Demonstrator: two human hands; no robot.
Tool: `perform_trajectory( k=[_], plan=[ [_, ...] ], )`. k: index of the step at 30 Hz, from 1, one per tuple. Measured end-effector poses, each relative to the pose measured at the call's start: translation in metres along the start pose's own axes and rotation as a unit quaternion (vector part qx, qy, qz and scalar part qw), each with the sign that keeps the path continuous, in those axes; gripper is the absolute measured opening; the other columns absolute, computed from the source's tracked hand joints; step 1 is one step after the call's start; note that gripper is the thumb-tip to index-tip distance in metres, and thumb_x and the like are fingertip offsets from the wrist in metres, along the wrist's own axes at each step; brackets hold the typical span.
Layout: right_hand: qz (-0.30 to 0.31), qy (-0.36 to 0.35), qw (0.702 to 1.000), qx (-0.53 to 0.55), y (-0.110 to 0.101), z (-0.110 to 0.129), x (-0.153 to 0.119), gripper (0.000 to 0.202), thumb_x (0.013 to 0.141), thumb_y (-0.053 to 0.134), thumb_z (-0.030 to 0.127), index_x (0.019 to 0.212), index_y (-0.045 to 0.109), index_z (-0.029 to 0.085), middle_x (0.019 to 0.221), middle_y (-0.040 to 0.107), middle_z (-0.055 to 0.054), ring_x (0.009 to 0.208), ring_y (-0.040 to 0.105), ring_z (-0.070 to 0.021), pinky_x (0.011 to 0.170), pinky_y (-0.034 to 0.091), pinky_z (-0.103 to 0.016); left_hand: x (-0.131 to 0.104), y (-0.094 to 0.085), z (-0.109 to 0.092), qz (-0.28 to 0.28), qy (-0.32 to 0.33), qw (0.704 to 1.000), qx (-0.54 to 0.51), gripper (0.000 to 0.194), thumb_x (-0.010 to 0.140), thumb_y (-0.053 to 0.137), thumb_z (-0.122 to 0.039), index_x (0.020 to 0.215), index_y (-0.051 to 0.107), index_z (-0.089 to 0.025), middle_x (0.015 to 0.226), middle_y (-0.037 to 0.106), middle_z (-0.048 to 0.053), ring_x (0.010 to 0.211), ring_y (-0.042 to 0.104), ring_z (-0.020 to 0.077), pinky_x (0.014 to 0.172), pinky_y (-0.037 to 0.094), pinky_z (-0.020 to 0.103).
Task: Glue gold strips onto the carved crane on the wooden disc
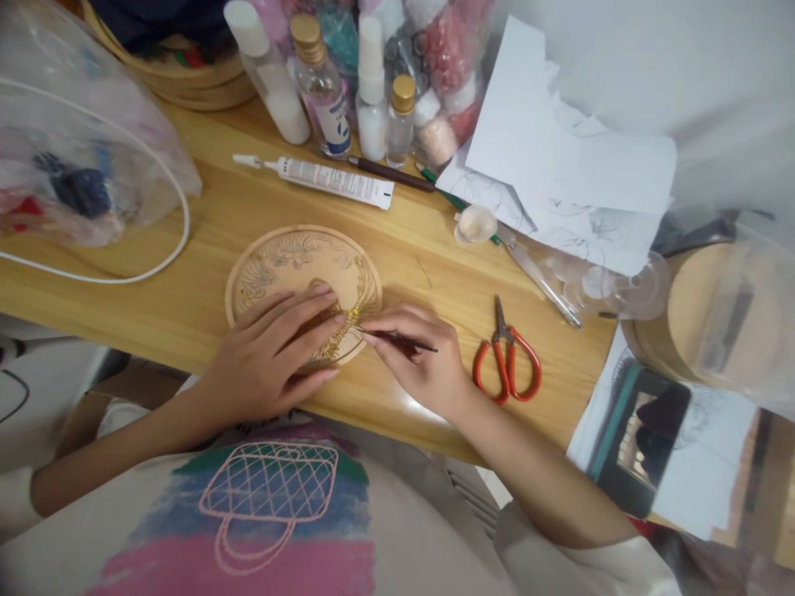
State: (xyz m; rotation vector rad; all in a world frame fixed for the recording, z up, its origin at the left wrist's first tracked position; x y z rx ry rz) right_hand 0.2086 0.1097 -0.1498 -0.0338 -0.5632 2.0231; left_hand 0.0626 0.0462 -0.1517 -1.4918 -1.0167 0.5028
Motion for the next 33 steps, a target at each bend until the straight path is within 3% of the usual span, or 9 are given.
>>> perform_trajectory(
  k=[21,28,33],
  plan=[
    [0.003,0.002,1.0,0.009,0.0009,-0.0016,-0.0007,0.012,0.084,0.067,0.015,0.091,0.074,0.022,0.083,0.075,-0.003,0.075,0.069,-0.015,0.068,0.056,-0.028,0.0001,-0.0002,0.0014,-0.006,-0.011,1.0,-0.008,0.04,0.093,0.053,-0.037,0.127,0.056,-0.016,0.139,0.057,0.017,0.134,0.05,0.0295,0.107,0.045,0.046],
    [0.008,0.003,1.0,0.013,0.0017,-0.0013,-0.001,0.012,0.085,0.067,0.014,0.092,0.073,0.023,0.084,0.075,-0.003,0.076,0.069,-0.0144,0.068,0.057,-0.028,0.0015,-0.0022,-0.0007,-0.012,0.005,1.0,0.013,0.04,0.092,0.054,-0.036,0.124,0.058,-0.011,0.134,0.059,0.021,0.131,0.053,0.0318,0.104,0.047,0.047],
    [0.01,0.0,1.0,0.015,0.0022,-0.0009,-0.0001,0.013,0.084,0.067,0.013,0.092,0.073,0.022,0.084,0.074,-0.003,0.077,0.069,-0.0142,0.069,0.057,-0.028,0.001,-0.0024,-0.0008,-0.015,0.007,1.0,0.009,0.038,0.093,0.054,-0.036,0.123,0.058,-0.014,0.135,0.058,0.021,0.131,0.053,0.0315,0.104,0.046,0.047]
  ],
)
Point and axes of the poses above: each hand's wrist, its own x-axis towards the middle knuckle, its own y-axis out of the palm, z = x × y, the point moved 7 cm from there along x, towards the middle knuckle
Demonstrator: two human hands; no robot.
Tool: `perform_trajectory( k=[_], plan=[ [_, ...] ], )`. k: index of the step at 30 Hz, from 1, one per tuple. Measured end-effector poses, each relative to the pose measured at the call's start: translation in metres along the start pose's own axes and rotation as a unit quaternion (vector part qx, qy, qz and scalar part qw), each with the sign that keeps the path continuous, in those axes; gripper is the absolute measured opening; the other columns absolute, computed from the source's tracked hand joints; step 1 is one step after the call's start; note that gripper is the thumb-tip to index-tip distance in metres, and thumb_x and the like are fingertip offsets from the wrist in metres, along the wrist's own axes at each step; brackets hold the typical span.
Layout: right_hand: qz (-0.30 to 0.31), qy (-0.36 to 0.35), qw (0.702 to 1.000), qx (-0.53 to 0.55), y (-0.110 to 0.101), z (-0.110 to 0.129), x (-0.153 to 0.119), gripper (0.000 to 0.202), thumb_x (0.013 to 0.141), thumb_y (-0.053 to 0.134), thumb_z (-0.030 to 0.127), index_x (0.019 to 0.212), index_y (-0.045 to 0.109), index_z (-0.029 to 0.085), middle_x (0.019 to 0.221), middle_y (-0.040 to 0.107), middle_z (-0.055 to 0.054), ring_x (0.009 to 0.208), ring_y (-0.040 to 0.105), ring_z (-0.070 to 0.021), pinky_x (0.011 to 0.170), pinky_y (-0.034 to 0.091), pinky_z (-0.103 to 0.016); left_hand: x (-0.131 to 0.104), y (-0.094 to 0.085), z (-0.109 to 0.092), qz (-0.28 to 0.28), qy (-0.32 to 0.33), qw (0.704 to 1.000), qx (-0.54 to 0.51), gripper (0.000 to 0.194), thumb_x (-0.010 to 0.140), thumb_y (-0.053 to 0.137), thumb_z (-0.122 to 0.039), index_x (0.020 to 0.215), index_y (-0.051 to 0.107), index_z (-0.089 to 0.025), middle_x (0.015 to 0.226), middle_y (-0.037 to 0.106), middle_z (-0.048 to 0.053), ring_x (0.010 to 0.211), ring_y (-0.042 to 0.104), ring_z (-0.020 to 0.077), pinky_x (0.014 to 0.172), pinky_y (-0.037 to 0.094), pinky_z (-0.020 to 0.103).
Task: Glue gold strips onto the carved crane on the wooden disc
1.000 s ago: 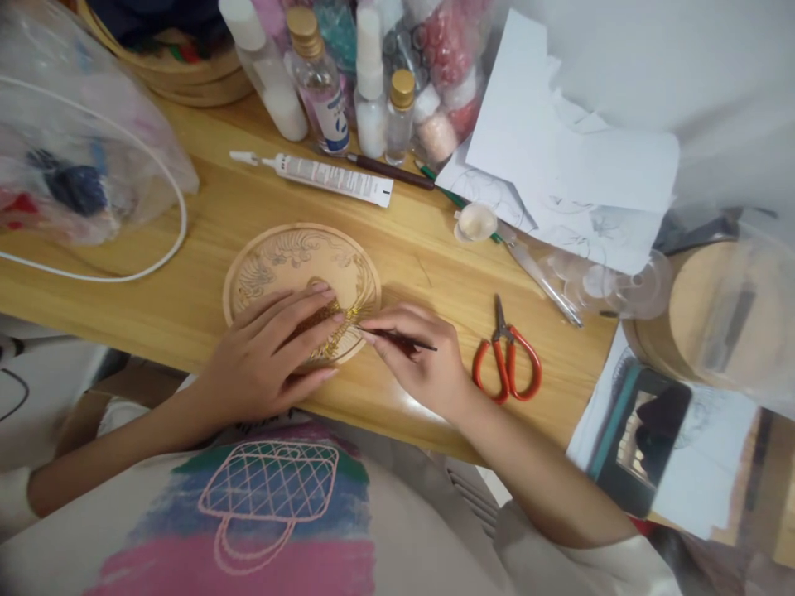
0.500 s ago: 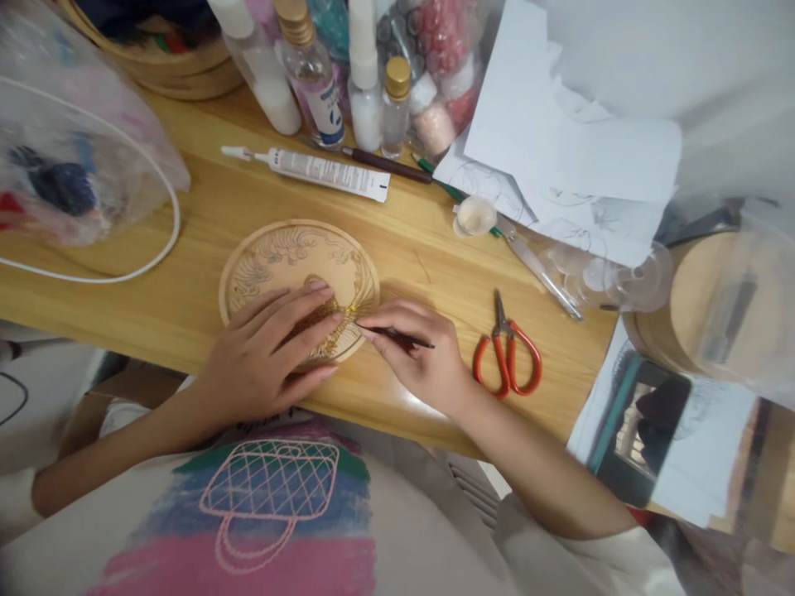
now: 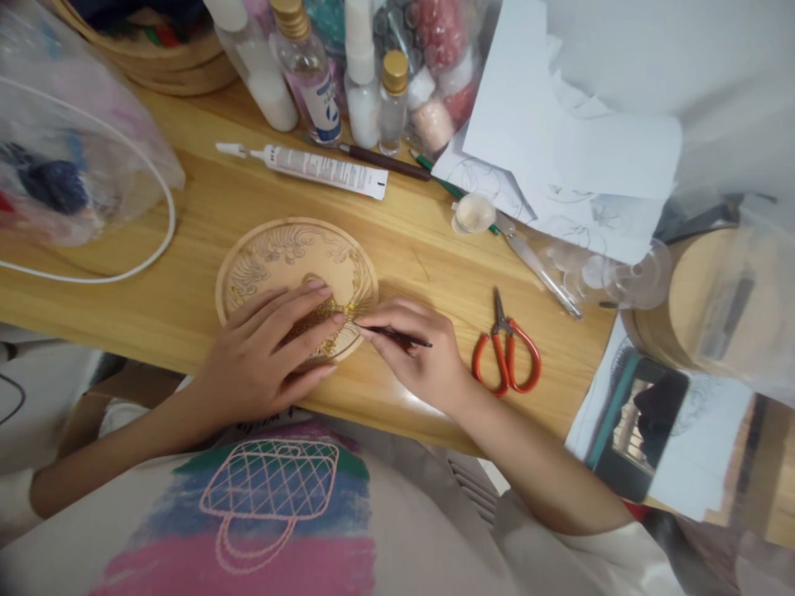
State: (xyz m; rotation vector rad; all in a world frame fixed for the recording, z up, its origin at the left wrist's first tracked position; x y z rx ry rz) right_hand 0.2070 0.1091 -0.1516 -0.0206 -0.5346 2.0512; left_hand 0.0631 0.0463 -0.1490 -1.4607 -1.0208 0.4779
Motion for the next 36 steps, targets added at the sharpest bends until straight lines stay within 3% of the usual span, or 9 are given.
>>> perform_trajectory(
  k=[12,36],
  plan=[
    [-0.047,0.03,0.998,-0.003,-0.0082,-0.0035,-0.0001,0.01,0.082,0.07,0.013,0.086,0.073,0.021,0.079,0.074,-0.002,0.072,0.067,-0.0133,0.065,0.054,-0.026,0.0009,0.0001,-0.0015,0.005,0.008,1.0,0.009,0.039,0.092,0.056,-0.035,0.126,0.058,-0.016,0.136,0.057,0.021,0.131,0.053,0.0334,0.104,0.046,0.048],
    [-0.024,0.015,0.999,-0.018,-0.0045,-0.0032,-0.002,0.009,0.083,0.068,0.013,0.086,0.072,0.021,0.078,0.073,-0.003,0.069,0.066,-0.0131,0.06,0.053,-0.026,0.002,0.0022,-0.0039,0.02,0.006,0.999,0.03,0.038,0.094,0.054,-0.035,0.127,0.059,-0.018,0.135,0.058,0.02,0.13,0.053,0.0336,0.103,0.046,0.048]
  ],
)
Point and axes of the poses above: each hand's wrist, its own x-axis towards the middle knuckle, its own y-axis out of the palm, z = x × y, the point moved 7 cm from there along x, towards the middle knuckle
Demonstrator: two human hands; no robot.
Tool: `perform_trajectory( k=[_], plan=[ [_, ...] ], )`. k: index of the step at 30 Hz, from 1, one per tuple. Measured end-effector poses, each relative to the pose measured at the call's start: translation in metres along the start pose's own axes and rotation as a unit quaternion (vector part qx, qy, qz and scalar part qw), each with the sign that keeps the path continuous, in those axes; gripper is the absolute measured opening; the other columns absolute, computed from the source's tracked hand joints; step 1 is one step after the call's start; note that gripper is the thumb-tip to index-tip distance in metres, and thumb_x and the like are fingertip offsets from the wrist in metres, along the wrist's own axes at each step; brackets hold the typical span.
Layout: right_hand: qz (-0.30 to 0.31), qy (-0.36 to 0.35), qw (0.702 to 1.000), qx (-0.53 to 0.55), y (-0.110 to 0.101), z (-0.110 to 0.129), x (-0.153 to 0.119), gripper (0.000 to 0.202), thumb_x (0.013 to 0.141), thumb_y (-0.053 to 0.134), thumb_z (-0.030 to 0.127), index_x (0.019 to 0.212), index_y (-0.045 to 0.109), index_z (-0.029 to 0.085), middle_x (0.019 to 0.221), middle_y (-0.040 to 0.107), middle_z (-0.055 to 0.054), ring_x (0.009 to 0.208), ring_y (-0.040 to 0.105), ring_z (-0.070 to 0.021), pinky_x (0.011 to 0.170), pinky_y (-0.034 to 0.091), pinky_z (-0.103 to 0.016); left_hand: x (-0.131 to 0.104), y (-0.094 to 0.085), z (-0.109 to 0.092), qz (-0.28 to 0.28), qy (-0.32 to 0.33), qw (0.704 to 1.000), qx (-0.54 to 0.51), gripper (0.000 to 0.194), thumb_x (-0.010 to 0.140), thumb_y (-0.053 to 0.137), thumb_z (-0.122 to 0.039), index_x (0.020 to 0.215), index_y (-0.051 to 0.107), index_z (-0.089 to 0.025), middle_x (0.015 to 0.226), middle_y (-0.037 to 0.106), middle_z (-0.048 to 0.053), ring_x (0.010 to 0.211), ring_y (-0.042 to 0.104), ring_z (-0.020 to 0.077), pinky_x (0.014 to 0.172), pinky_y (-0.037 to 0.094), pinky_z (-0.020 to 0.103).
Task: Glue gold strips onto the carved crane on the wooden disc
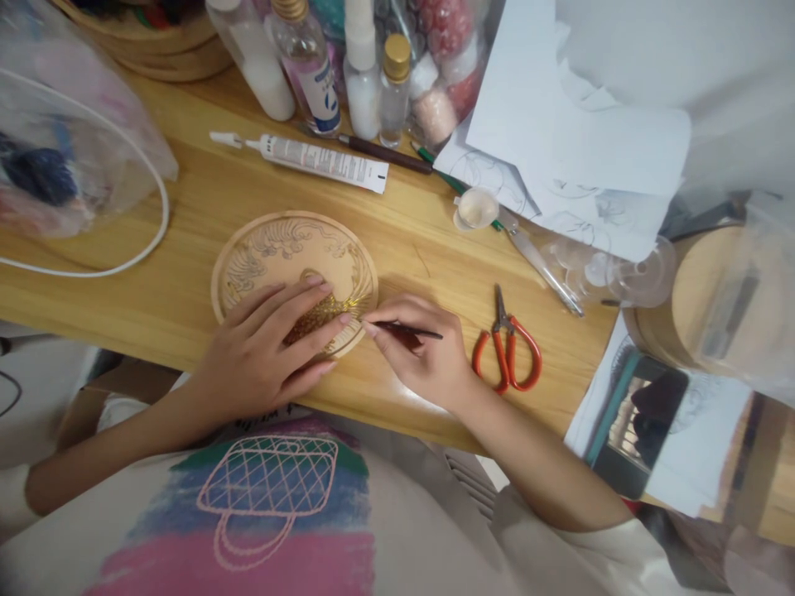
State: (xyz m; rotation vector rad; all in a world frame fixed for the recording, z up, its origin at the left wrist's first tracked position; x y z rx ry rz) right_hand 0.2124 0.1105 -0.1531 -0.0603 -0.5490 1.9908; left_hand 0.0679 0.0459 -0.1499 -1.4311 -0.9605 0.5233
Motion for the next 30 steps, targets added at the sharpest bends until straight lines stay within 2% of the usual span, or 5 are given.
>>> perform_trajectory(
  k=[18,30],
  plan=[
    [0.003,0.015,1.0,-0.006,0.0003,-0.0031,-0.001,0.007,0.083,0.068,0.016,0.085,0.072,0.021,0.078,0.073,-0.003,0.07,0.066,-0.0136,0.059,0.052,-0.026,0.0009,-0.001,-0.0006,-0.001,0.003,1.0,-0.004,0.037,0.093,0.055,-0.034,0.125,0.06,-0.016,0.134,0.059,0.021,0.129,0.054,0.0348,0.101,0.049,0.05],
    [-0.047,0.047,0.997,0.034,-0.0061,-0.0067,0.0004,0.003,0.082,0.07,0.019,0.082,0.071,0.022,0.075,0.071,-0.003,0.07,0.065,-0.0145,0.063,0.054,-0.029,-0.0004,-0.0005,0.0022,0.005,-0.008,1.0,-0.007,0.04,0.093,0.053,-0.036,0.129,0.057,-0.019,0.138,0.057,0.018,0.133,0.05,0.0306,0.106,0.045,0.047]
  ],
)
Point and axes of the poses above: each hand's wrist, its own x-axis towards the middle knuckle, its own y-axis out of the palm, z = x × y, the point moved 7 cm from there along x, towards the middle knuckle
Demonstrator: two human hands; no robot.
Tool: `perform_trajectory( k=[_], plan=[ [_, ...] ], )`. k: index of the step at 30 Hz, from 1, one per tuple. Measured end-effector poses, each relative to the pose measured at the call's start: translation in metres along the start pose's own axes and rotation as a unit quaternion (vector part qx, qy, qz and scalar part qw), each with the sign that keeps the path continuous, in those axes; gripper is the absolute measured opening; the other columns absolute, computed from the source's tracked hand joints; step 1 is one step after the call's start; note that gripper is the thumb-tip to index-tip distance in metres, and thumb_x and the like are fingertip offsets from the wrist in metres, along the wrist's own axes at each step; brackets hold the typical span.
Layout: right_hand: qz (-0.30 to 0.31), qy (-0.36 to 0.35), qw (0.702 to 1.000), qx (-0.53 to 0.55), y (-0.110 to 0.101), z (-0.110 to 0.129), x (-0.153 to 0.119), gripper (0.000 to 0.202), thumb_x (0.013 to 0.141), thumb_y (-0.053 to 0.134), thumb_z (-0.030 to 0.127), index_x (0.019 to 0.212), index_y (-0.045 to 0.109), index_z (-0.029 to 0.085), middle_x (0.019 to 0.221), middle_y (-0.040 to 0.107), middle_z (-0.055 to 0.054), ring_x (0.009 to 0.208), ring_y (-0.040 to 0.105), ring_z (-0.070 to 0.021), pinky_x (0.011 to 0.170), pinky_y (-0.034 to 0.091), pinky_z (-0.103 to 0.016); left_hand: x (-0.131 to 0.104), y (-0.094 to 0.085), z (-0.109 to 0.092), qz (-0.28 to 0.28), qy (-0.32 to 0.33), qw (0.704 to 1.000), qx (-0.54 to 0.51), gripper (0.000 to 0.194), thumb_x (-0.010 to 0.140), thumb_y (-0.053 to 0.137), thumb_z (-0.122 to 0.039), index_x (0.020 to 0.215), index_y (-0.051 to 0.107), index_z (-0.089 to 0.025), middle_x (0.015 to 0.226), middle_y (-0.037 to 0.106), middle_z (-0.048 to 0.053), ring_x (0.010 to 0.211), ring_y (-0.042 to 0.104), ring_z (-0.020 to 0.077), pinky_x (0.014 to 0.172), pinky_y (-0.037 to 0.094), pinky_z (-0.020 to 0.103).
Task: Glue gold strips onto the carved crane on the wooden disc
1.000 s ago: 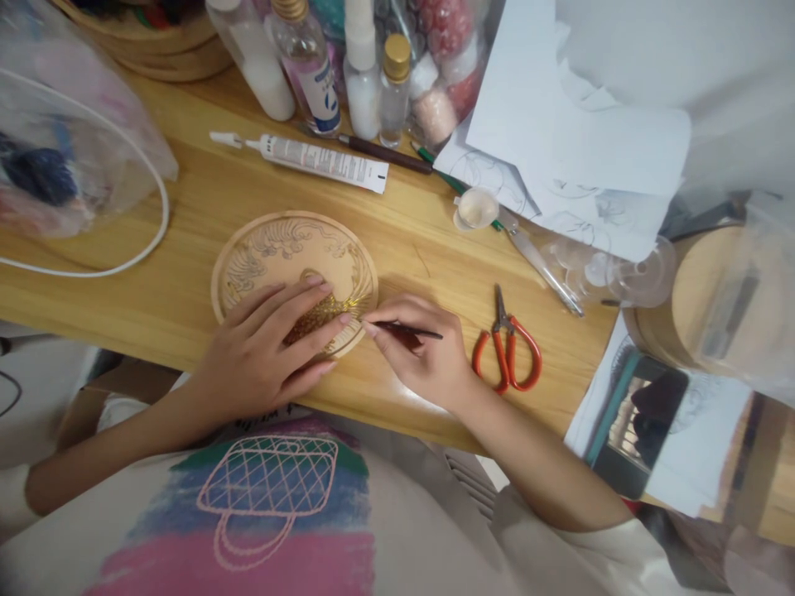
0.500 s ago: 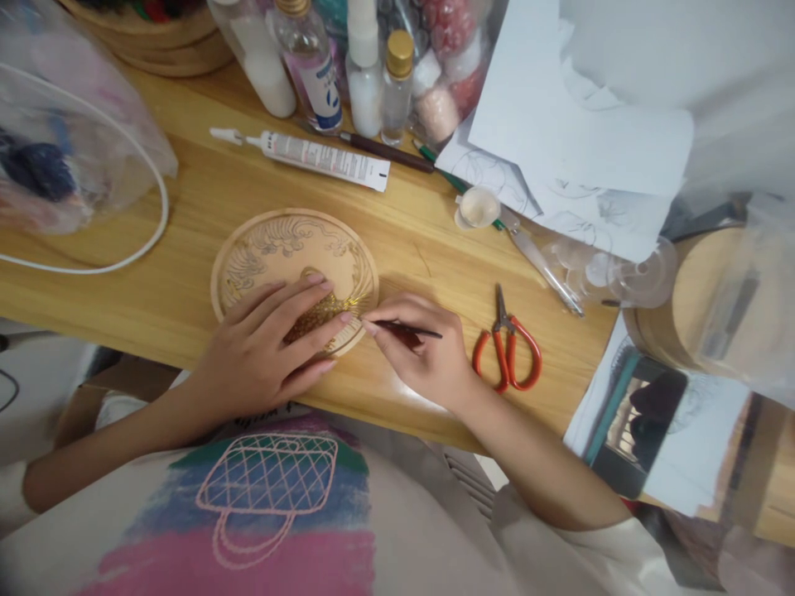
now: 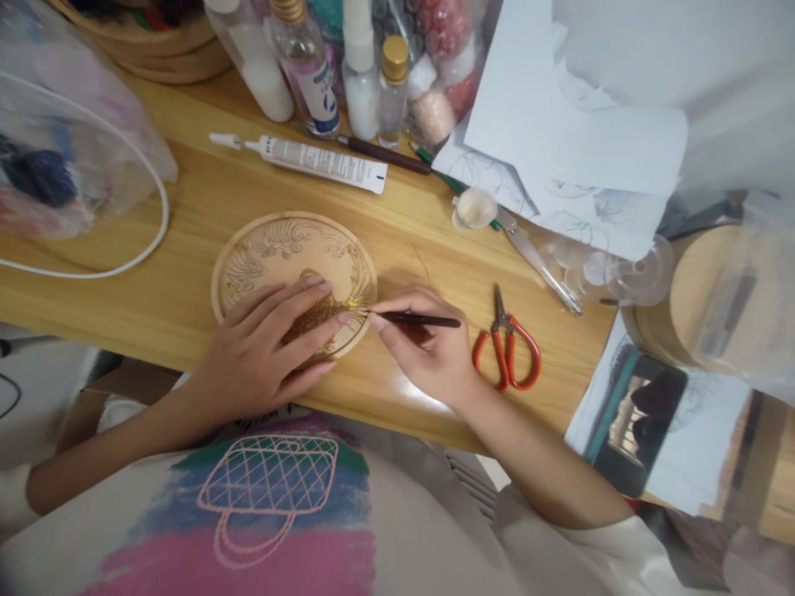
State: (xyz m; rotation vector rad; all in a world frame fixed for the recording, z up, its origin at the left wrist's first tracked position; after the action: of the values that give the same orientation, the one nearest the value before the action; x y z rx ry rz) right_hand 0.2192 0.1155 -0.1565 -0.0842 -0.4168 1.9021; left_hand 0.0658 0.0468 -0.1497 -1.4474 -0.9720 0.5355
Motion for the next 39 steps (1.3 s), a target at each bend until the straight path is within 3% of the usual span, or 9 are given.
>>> perform_trajectory(
  k=[6,12,17,24,30,39],
  plan=[
    [-0.004,0.002,1.0,0.013,-0.0005,-0.0011,0.0002,0.002,0.083,0.07,0.021,0.081,0.071,0.022,0.075,0.07,-0.002,0.069,0.064,-0.0143,0.063,0.053,-0.029,0.0015,0.0013,-0.0019,0.015,0.006,1.0,-0.002,0.04,0.094,0.054,-0.034,0.131,0.057,-0.02,0.139,0.054,0.021,0.132,0.051,0.0353,0.103,0.045,0.051],
    [-0.002,-0.009,1.0,0.024,-0.0004,0.0007,0.0004,0.008,0.081,0.069,0.014,0.082,0.07,0.022,0.075,0.069,-0.001,0.069,0.064,-0.0132,0.063,0.053,-0.028,0.0021,0.0022,-0.0017,0.018,0.004,1.0,0.002,0.04,0.094,0.053,-0.035,0.131,0.058,-0.021,0.14,0.054,0.02,0.133,0.05,0.0343,0.104,0.045,0.05],
    [-0.003,0.0,1.0,0.008,-0.0002,-0.0015,-0.0003,0.004,0.082,0.069,0.018,0.082,0.07,0.022,0.075,0.07,-0.001,0.069,0.064,-0.0137,0.063,0.054,-0.029,0.0024,0.0027,-0.001,0.02,0.002,1.0,0.002,0.04,0.093,0.054,-0.035,0.131,0.057,-0.022,0.14,0.055,0.019,0.133,0.05,0.0337,0.104,0.045,0.05],
    [-0.003,-0.001,1.0,0.014,-0.0009,-0.0016,-0.0002,0.003,0.082,0.069,0.019,0.082,0.07,0.022,0.075,0.071,-0.002,0.069,0.065,-0.0142,0.063,0.054,-0.029,0.0012,0.0016,-0.0001,0.008,-0.003,1.0,-0.002,0.041,0.094,0.052,-0.034,0.13,0.057,-0.016,0.138,0.057,0.02,0.132,0.051,0.0322,0.104,0.045,0.049],
    [-0.002,0.001,1.0,0.01,-0.0013,-0.0005,0.0004,0.002,0.083,0.069,0.021,0.081,0.07,0.022,0.073,0.07,-0.002,0.068,0.064,-0.0144,0.063,0.053,-0.029,0.0012,0.0031,-0.0007,0.018,-0.004,1.0,-0.002,0.043,0.093,0.054,-0.034,0.135,0.054,-0.024,0.141,0.054,0.017,0.133,0.05,0.0323,0.105,0.044,0.049],
    [-0.005,-0.004,1.0,0.01,-0.001,-0.0001,0.0005,0.002,0.083,0.069,0.022,0.082,0.07,0.022,0.074,0.07,-0.002,0.068,0.064,-0.0143,0.062,0.053,-0.029,0.002,0.0042,-0.002,0.029,-0.004,1.0,0.009,0.043,0.092,0.056,-0.036,0.134,0.056,-0.025,0.141,0.054,0.017,0.134,0.049,0.0336,0.106,0.042,0.049]
  ],
)
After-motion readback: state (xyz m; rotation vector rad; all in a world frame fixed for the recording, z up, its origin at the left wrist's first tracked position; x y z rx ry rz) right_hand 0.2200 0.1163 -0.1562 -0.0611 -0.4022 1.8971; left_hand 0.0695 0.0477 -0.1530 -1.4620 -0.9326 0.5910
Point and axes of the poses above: each hand's wrist, its own x-axis towards the middle knuckle, its own y-axis out of the palm, z = x × y, the point moved 7 cm from there along x, towards the middle knuckle
